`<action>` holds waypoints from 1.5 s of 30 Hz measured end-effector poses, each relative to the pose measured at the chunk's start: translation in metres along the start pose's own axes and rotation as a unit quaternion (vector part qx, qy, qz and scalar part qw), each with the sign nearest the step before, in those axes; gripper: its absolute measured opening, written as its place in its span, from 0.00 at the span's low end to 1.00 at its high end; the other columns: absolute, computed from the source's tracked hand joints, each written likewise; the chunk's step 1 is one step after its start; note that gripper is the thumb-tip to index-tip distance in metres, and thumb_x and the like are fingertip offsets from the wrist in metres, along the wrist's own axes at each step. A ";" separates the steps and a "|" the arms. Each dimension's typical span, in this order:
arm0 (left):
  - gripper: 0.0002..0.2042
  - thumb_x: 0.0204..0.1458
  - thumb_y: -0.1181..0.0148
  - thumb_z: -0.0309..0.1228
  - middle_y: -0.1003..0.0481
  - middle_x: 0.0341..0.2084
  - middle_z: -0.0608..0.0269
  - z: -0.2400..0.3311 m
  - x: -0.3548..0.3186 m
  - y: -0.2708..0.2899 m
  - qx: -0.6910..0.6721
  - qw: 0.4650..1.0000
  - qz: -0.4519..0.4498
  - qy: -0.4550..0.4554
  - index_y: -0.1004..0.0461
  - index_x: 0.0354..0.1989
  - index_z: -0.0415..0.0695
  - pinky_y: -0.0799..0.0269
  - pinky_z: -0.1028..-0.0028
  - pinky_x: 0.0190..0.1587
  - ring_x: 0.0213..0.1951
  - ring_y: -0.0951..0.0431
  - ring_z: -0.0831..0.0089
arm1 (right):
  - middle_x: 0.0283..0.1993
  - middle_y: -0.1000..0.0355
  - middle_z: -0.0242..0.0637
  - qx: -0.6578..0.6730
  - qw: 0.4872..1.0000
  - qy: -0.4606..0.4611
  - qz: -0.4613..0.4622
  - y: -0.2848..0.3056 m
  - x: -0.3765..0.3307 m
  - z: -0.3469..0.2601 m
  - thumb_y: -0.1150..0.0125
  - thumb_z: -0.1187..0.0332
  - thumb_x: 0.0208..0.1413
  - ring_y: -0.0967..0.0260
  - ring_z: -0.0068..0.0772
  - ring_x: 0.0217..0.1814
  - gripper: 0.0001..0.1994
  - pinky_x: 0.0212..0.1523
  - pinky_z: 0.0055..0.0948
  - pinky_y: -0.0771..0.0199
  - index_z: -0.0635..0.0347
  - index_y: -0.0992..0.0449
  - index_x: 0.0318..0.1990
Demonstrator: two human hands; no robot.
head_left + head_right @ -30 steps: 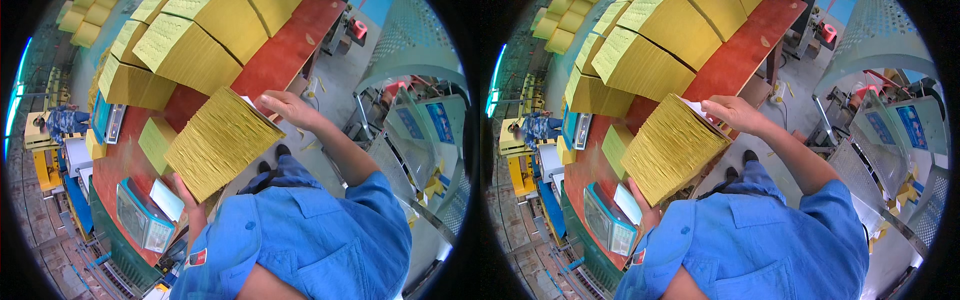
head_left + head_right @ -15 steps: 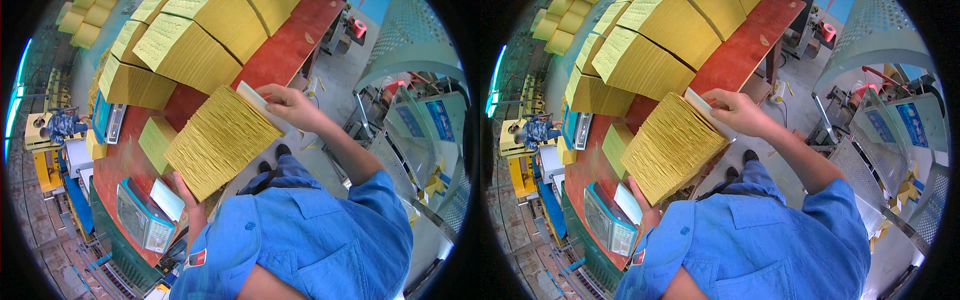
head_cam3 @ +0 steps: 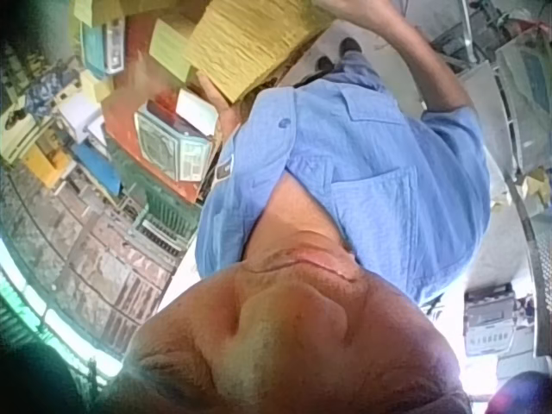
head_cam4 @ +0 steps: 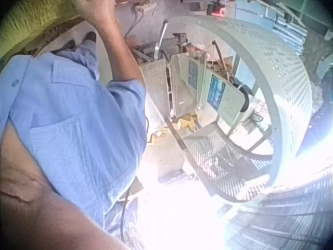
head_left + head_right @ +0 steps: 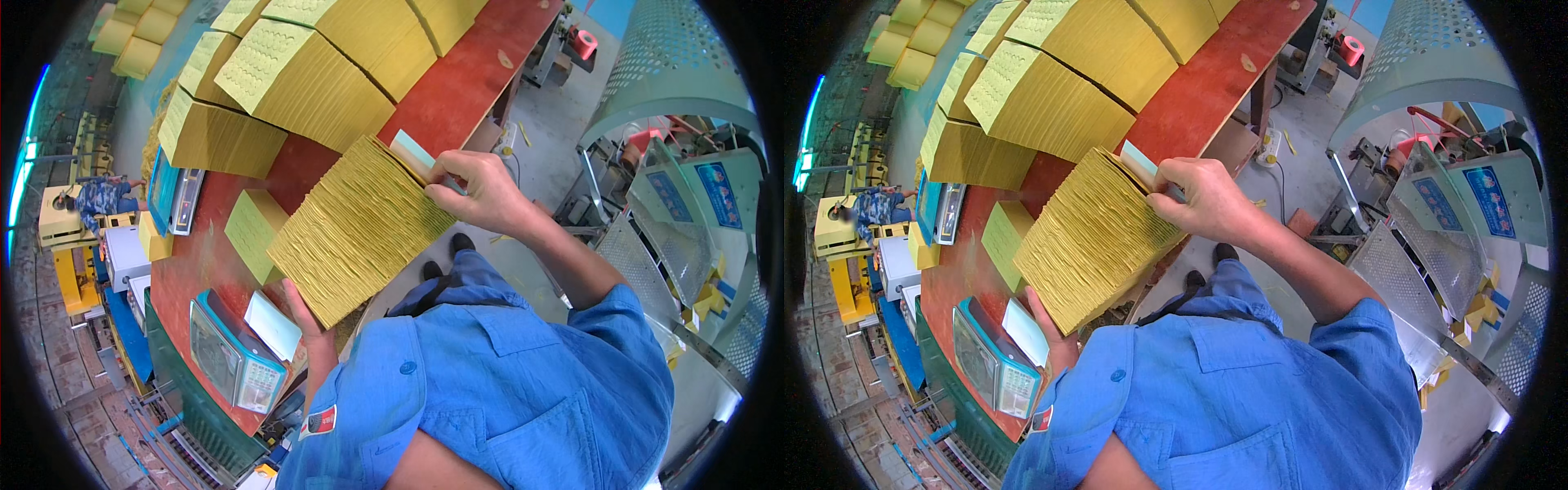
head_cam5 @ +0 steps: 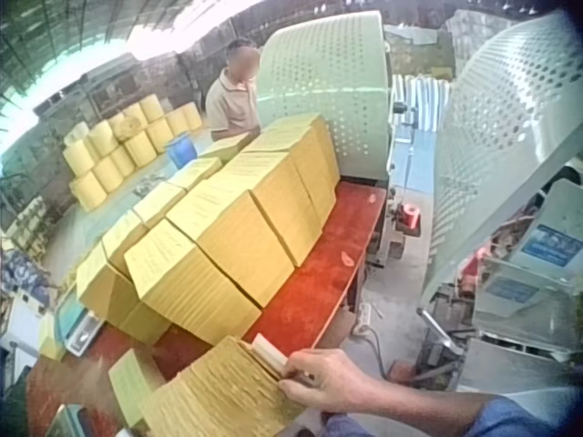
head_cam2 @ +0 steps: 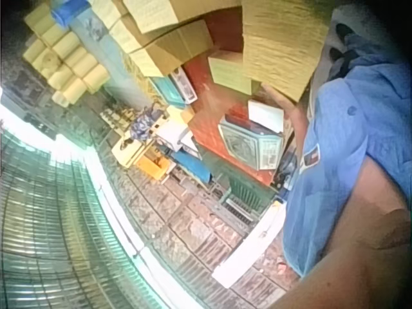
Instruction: The recorder is counting, stacking, and bundling stacks of yellow paper products using a binding machine.
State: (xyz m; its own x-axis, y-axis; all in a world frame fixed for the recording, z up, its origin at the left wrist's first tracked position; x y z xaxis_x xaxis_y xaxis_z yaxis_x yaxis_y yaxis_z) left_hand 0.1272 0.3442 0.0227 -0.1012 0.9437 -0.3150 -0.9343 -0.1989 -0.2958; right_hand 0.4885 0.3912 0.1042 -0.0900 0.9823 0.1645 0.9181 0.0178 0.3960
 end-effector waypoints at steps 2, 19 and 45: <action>0.31 0.64 0.64 0.52 0.37 0.60 0.52 0.000 0.000 0.001 0.004 1.000 0.006 0.004 0.44 0.66 0.40 0.34 0.65 0.59 0.58 0.33 0.61 | 0.26 0.26 0.48 0.005 1.000 -0.014 -0.002 -0.001 0.001 0.001 0.39 0.70 0.50 0.23 0.42 0.30 0.07 0.33 0.36 0.25 0.66 0.25 0.31; 0.32 0.64 0.66 0.56 0.34 0.58 0.52 0.002 0.001 0.000 0.030 0.999 -0.012 0.016 0.42 0.65 0.41 0.33 0.66 0.58 0.57 0.31 0.61 | 0.23 0.30 0.41 -0.024 0.999 0.030 0.035 -0.009 0.005 0.001 0.41 0.78 0.47 0.30 0.32 0.24 0.01 0.26 0.30 0.31 0.67 0.26 0.28; 0.32 0.63 0.65 0.54 0.35 0.58 0.51 0.001 -0.002 -0.003 -0.022 0.998 -0.031 0.046 0.44 0.65 0.41 0.30 0.65 0.55 0.56 0.31 0.62 | 0.26 0.25 0.43 0.044 0.999 -0.014 0.012 -0.007 0.013 0.005 0.42 0.79 0.51 0.26 0.33 0.27 0.06 0.30 0.26 0.28 0.65 0.22 0.36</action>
Point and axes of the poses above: each hand's wrist, its own x-axis towards the middle knuckle, its own y-axis out of the back of the hand, z = x × y, the point moved 5 cm from there along x, towards the middle knuckle
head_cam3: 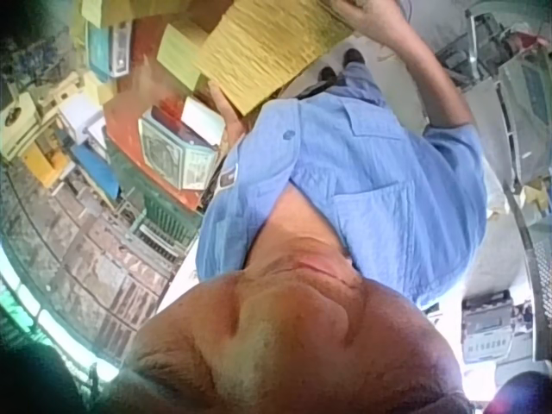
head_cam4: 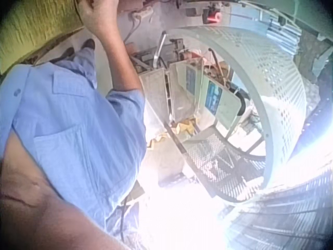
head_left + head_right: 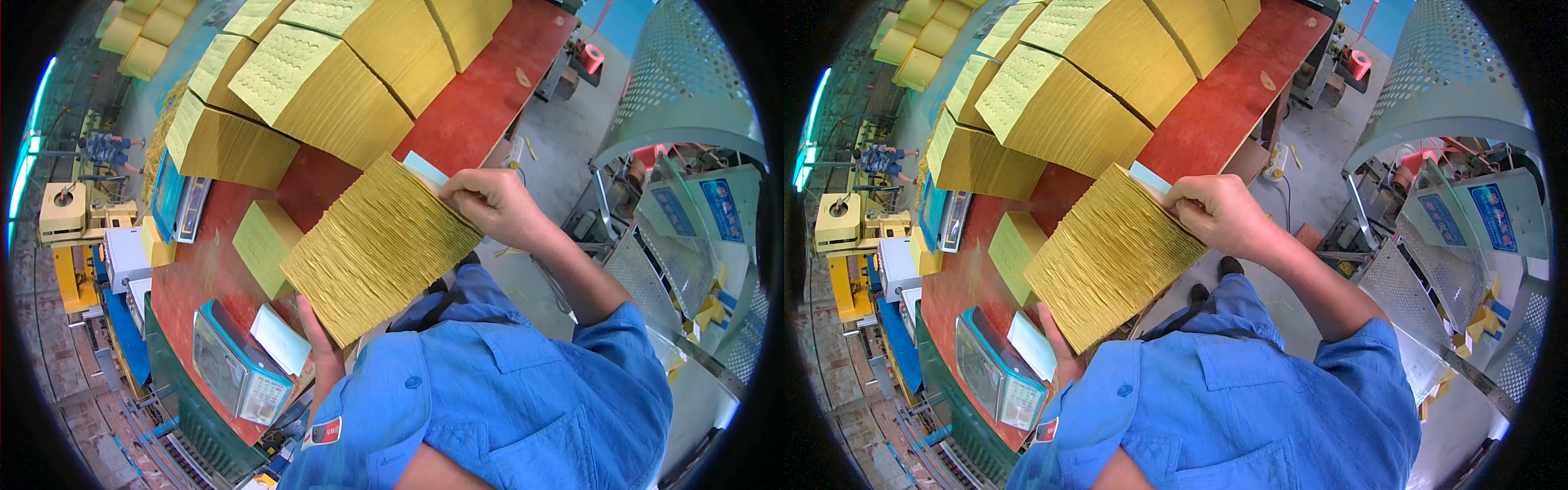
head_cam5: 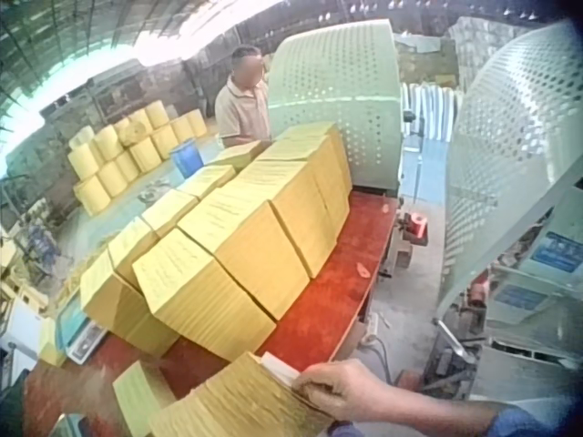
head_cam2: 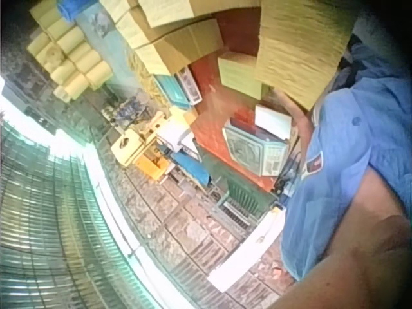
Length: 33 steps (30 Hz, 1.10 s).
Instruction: The recorder is counting, stacking, and bundling stacks of yellow paper products using a binding machine.
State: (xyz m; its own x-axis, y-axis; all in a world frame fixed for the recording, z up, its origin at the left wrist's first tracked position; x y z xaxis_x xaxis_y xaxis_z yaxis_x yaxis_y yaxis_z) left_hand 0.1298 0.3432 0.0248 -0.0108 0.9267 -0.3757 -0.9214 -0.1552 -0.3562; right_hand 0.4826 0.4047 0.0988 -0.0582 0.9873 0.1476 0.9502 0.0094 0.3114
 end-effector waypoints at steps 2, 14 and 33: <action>0.32 0.63 0.64 0.55 0.36 0.58 0.51 0.000 0.000 -0.001 0.003 1.000 0.002 0.005 0.44 0.65 0.41 0.30 0.65 0.55 0.56 0.31 0.61 | 0.29 0.23 0.43 -0.018 1.000 -0.005 -0.007 0.000 0.001 0.002 0.41 0.78 0.51 0.25 0.32 0.29 0.08 0.32 0.26 0.27 0.63 0.21 0.39; 0.32 0.63 0.65 0.55 0.35 0.57 0.51 0.001 -0.002 -0.006 -0.005 1.000 0.016 0.004 0.43 0.64 0.40 0.30 0.65 0.55 0.56 0.31 0.62 | 0.37 0.26 0.46 -0.115 0.992 0.039 -0.035 -0.005 0.007 -0.005 0.39 0.73 0.50 0.25 0.48 0.38 0.09 0.39 0.39 0.24 0.65 0.25 0.40; 0.30 0.64 0.66 0.52 0.31 0.53 0.49 0.004 -0.001 -0.007 0.012 0.999 0.036 -0.029 0.39 0.61 0.37 0.26 0.68 0.50 0.50 0.26 0.63 | 0.43 0.24 0.50 0.018 1.000 0.010 -0.007 -0.013 0.007 -0.001 0.49 0.75 0.59 0.23 0.44 0.41 0.15 0.42 0.36 0.23 0.62 0.30 0.54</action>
Point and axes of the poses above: each hand's wrist, its own x-axis towards the middle knuckle, its own y-axis out of the back of the hand, z = x × y, the point moved 5 cm from there along x, towards the middle knuckle
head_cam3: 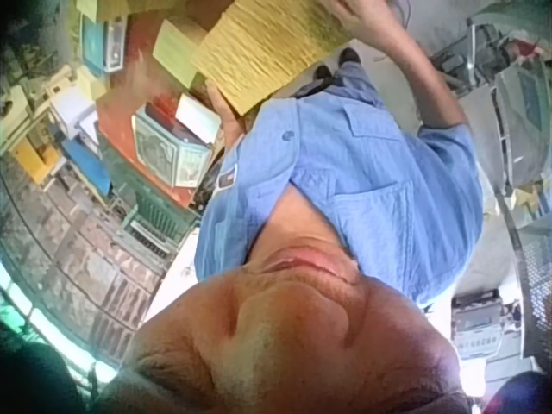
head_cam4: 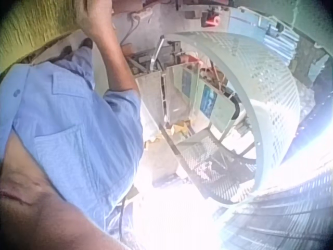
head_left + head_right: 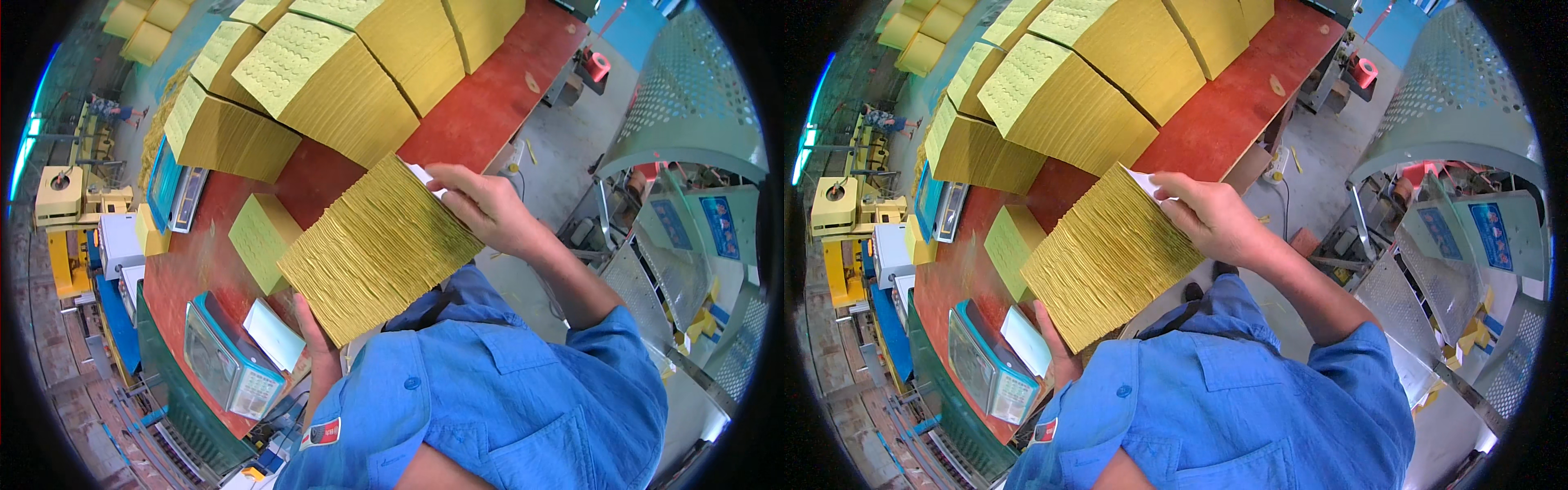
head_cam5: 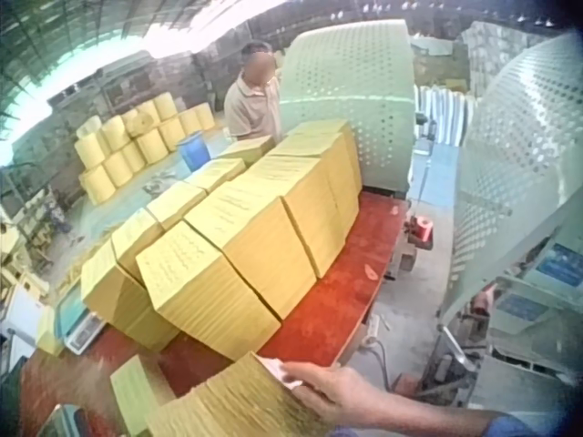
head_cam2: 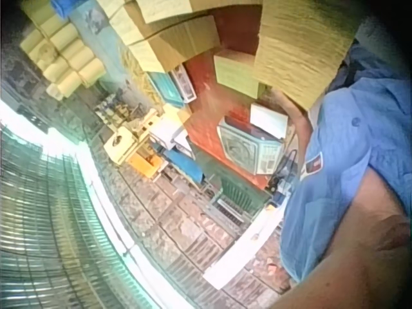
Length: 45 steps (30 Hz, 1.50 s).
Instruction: The recorder is counting, stacking, and bundling stacks of yellow paper products using a binding machine.
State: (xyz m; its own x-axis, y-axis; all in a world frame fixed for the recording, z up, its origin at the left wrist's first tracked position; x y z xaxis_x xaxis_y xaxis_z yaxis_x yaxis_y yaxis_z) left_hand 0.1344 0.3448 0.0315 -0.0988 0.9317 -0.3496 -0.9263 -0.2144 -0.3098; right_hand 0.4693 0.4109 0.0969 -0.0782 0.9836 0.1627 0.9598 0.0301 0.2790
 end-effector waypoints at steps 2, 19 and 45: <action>0.30 0.64 0.66 0.52 0.31 0.53 0.49 0.000 0.000 -0.001 0.001 1.000 0.001 0.001 0.39 0.61 0.37 0.26 0.68 0.50 0.50 0.26 0.63 | 0.40 0.23 0.47 0.062 0.995 -0.054 -0.059 -0.002 0.002 0.011 0.51 0.72 0.61 0.22 0.37 0.38 0.13 0.40 0.31 0.24 0.63 0.26 0.51; 0.29 0.64 0.61 0.52 0.31 0.55 0.54 0.007 0.005 -0.003 0.031 0.998 -0.045 0.041 0.39 0.63 0.40 0.29 0.67 0.55 0.53 0.27 0.63 | 0.54 0.29 0.40 0.170 0.977 -0.128 -0.025 -0.038 -0.017 0.034 0.55 0.61 0.64 0.34 0.29 0.57 0.21 0.58 0.28 0.36 0.64 0.31 0.59; 0.31 0.65 0.62 0.54 0.40 0.64 0.58 -0.334 -0.286 -0.272 0.154 0.784 -0.554 0.232 0.46 0.68 0.43 0.41 0.67 0.64 0.63 0.38 0.66 | 0.56 0.32 0.35 0.321 0.721 -0.136 0.600 0.118 -0.648 0.053 0.55 0.63 0.66 0.36 0.24 0.58 0.20 0.58 0.25 0.36 0.65 0.34 0.61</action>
Point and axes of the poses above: each hand's wrist, its own x-axis towards the middle knuckle, its own y-axis out of the back of the hand, z = x × y, the point moved 5 cm from there along x, towards the middle knuckle
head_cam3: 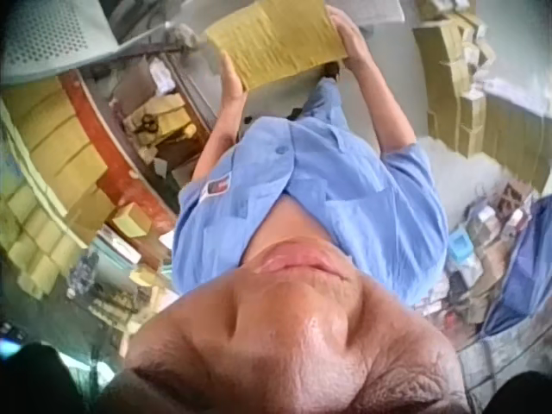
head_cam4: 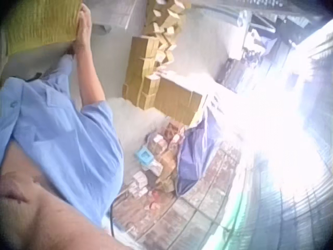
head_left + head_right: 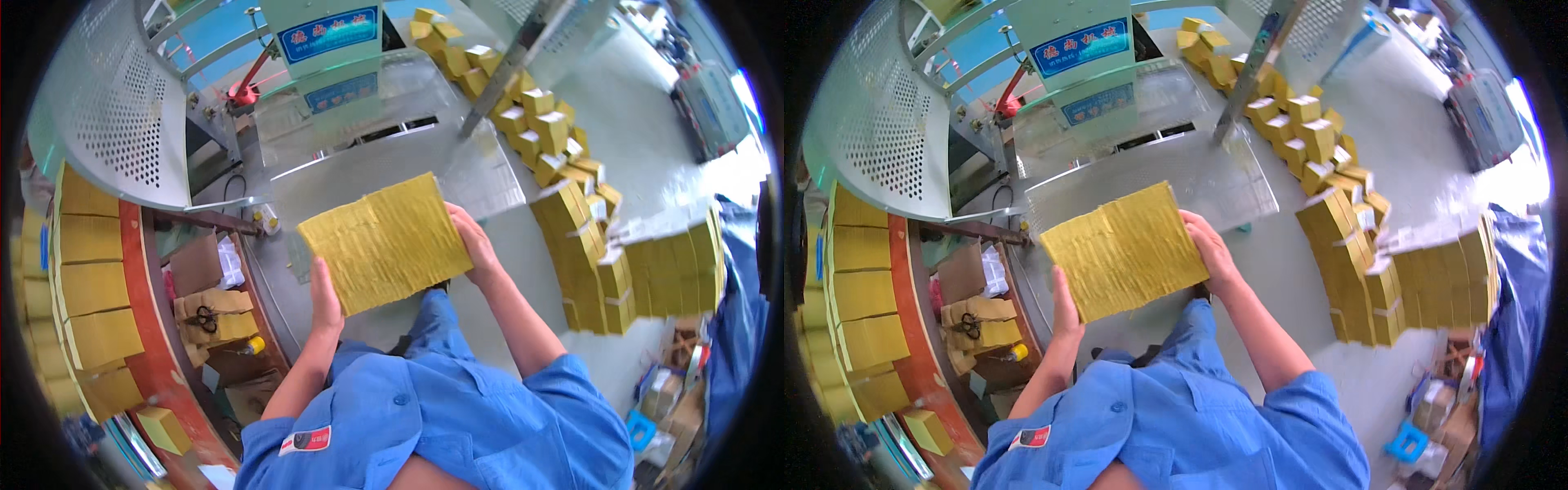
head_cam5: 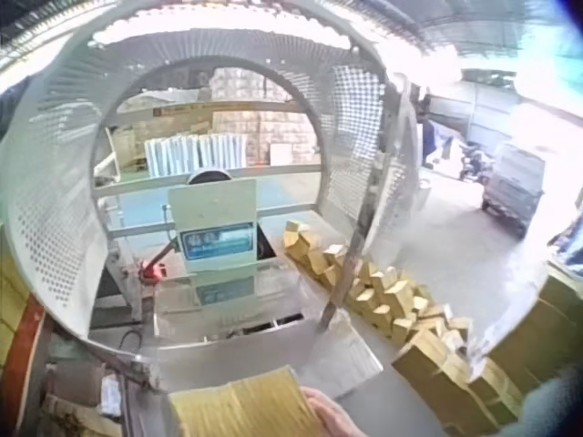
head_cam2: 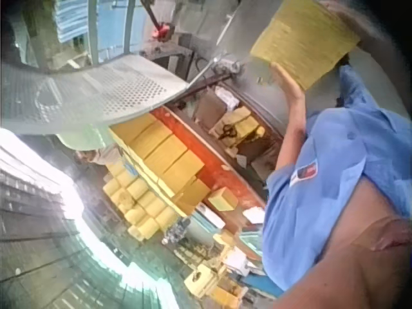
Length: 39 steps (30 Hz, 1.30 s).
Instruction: The recorder is counting, stacking, and bundling stacks of yellow paper products using a binding machine.
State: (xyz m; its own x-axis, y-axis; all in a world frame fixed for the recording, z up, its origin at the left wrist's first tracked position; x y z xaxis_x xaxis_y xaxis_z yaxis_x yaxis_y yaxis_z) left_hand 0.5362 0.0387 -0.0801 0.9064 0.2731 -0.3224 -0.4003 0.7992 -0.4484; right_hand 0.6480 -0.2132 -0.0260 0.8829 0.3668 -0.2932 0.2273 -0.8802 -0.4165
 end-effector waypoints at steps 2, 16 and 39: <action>0.31 0.65 0.62 0.53 0.40 0.64 0.57 -0.019 0.040 -0.045 0.010 1.000 0.007 -0.010 0.46 0.68 0.41 0.42 0.67 0.64 0.63 0.38 0.66 | 0.56 0.31 0.35 -0.019 0.998 -0.013 0.051 0.051 0.035 -0.017 0.55 0.61 0.65 0.36 0.25 0.58 0.22 0.58 0.25 0.37 0.65 0.35 0.61; 0.33 0.64 0.62 0.56 0.33 0.59 0.55 -0.015 0.106 -0.091 0.190 0.980 0.056 -0.030 0.40 0.64 0.38 0.37 0.68 0.61 0.59 0.32 0.67 | 0.58 0.32 0.38 -0.008 1.000 -0.012 0.019 0.133 0.119 -0.040 0.54 0.62 0.66 0.35 0.28 0.58 0.21 0.59 0.28 0.37 0.67 0.34 0.60; 0.33 0.60 0.50 0.52 0.34 0.58 0.57 0.025 0.233 -0.149 -0.054 0.999 -0.004 0.007 0.42 0.65 0.40 0.34 0.68 0.58 0.58 0.32 0.68 | 0.60 0.35 0.34 0.032 0.999 0.043 0.011 0.094 0.217 -0.067 0.56 0.56 0.65 0.40 0.28 0.64 0.26 0.64 0.29 0.44 0.63 0.37 0.65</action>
State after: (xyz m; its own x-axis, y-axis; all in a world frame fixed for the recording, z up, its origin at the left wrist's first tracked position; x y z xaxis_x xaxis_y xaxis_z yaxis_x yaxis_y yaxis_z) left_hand 0.8108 -0.0035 -0.0673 0.9077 0.2597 -0.3297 -0.4066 0.7389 -0.5373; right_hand 0.8879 -0.2362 -0.0713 0.9197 0.3187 -0.2294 0.1835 -0.8653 -0.4664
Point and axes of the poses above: each hand's wrist, its own x-axis towards the middle knuckle, its own y-axis out of the back of the hand, z = x × y, the point moved 5 cm from there along x, towards the middle knuckle
